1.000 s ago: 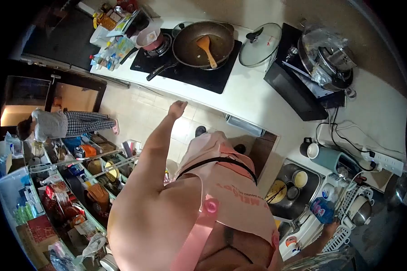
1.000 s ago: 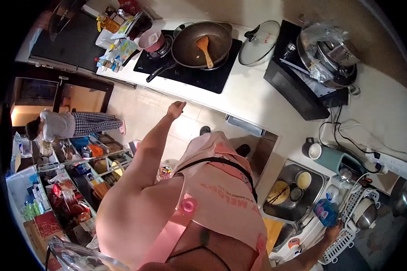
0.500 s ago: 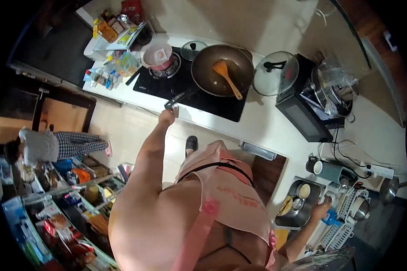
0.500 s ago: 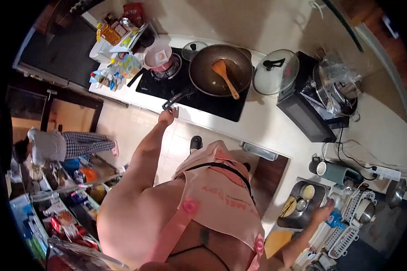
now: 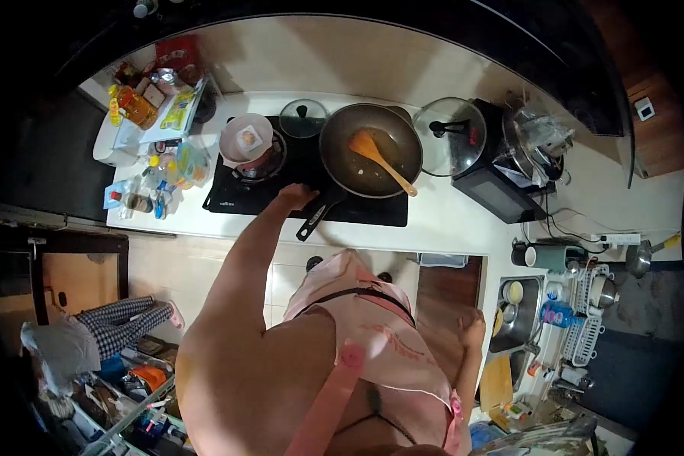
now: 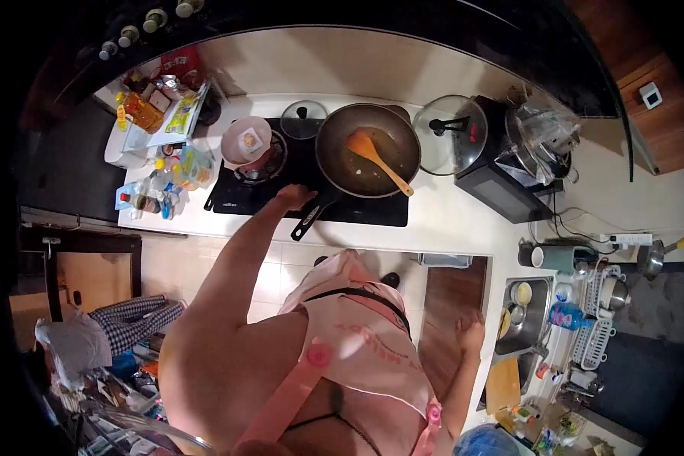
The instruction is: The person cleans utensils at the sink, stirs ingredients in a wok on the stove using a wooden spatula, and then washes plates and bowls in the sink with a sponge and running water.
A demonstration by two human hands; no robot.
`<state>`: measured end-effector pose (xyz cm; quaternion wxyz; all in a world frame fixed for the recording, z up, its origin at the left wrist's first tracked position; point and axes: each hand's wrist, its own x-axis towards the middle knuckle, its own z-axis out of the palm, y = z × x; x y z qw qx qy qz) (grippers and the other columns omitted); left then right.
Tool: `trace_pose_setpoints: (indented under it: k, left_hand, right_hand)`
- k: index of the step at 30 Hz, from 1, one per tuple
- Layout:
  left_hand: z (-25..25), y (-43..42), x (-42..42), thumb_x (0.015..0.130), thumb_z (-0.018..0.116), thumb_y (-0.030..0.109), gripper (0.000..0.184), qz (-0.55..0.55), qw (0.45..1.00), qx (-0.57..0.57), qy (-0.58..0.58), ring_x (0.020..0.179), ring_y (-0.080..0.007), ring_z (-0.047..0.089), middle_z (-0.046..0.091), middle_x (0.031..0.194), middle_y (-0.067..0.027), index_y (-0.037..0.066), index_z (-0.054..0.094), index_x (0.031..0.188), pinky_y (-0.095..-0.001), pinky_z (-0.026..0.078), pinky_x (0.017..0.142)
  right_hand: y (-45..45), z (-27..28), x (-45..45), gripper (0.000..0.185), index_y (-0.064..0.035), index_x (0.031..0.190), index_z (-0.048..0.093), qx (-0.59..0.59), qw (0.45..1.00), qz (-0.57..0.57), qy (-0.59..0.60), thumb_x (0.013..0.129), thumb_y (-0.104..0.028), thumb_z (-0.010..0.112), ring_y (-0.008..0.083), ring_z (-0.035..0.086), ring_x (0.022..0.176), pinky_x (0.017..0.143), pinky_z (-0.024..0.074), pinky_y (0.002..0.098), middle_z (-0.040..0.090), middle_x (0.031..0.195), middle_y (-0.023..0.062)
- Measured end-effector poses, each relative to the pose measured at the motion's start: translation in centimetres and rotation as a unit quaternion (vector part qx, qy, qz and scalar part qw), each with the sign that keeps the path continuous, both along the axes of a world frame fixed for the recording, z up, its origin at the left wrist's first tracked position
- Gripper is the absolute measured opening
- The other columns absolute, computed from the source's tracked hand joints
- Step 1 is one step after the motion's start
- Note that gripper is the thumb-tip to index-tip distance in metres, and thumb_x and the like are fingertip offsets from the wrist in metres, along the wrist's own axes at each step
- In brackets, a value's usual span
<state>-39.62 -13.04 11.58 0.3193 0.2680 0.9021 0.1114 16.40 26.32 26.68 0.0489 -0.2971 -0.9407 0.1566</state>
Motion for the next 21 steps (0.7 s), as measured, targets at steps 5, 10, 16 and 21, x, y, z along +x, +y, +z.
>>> trace_pose_setpoints:
  k: [5,10,16,21]
  left_hand:
    - [-9.7,1.8,-2.1,0.1,0.046,0.048,0.051,-0.057,0.992,0.071,-0.087,0.078,-0.0322,0.072,0.071,0.075,-0.0155,0.003,0.071,0.093,-0.0444,0.055,0.079]
    - [-8.6,1.8,-1.5,0.1,0.048,0.041,0.045,-0.041,0.974,0.157,-0.156,0.051,-0.0267,0.059,0.06,0.059,-0.0102,0.006,0.069,0.082,-0.0413,0.052,0.061]
    - [-6.8,2.2,0.3,0.099,0.051,0.036,0.038,0.251,0.877,0.127,-0.39,0.045,-0.0158,0.045,0.055,0.058,-0.0057,0.011,0.058,0.071,-0.0337,0.033,0.04]
    - [-12.9,2.6,1.4,0.098,0.049,0.033,0.036,0.13,0.956,0.262,-0.026,0.053,-0.024,0.054,0.058,0.061,-0.0089,0.011,0.06,0.072,-0.0436,0.047,0.049]
  right_hand:
    - [-1.5,2.1,1.0,0.028,-0.0006,0.104,0.068,-0.022,0.999,-0.044,-0.017,0.077,-0.008,0.073,0.0436,0.063,0.099,0.087,0.0523,0.0464,0.066,0.104,0.0226]
    - [-2.0,1.2,1.8,0.02,0.0005,0.095,0.065,0.0,1.0,-0.025,-0.015,0.077,-0.007,0.069,0.0433,0.061,0.089,0.08,0.0518,0.0479,0.064,0.095,0.0232]
    - [-3.3,0.7,0.4,0.016,-0.0005,0.092,0.063,0.017,0.999,0.013,-0.028,0.077,-0.007,0.068,0.047,0.058,0.087,0.076,0.0498,0.0517,0.061,0.09,0.0255]
    - [-1.7,-0.7,-0.2,0.019,0.0002,0.096,0.064,0.051,0.998,0.032,-0.004,0.081,-0.01,0.068,0.0471,0.06,0.09,0.079,0.0499,0.052,0.063,0.094,0.0266]
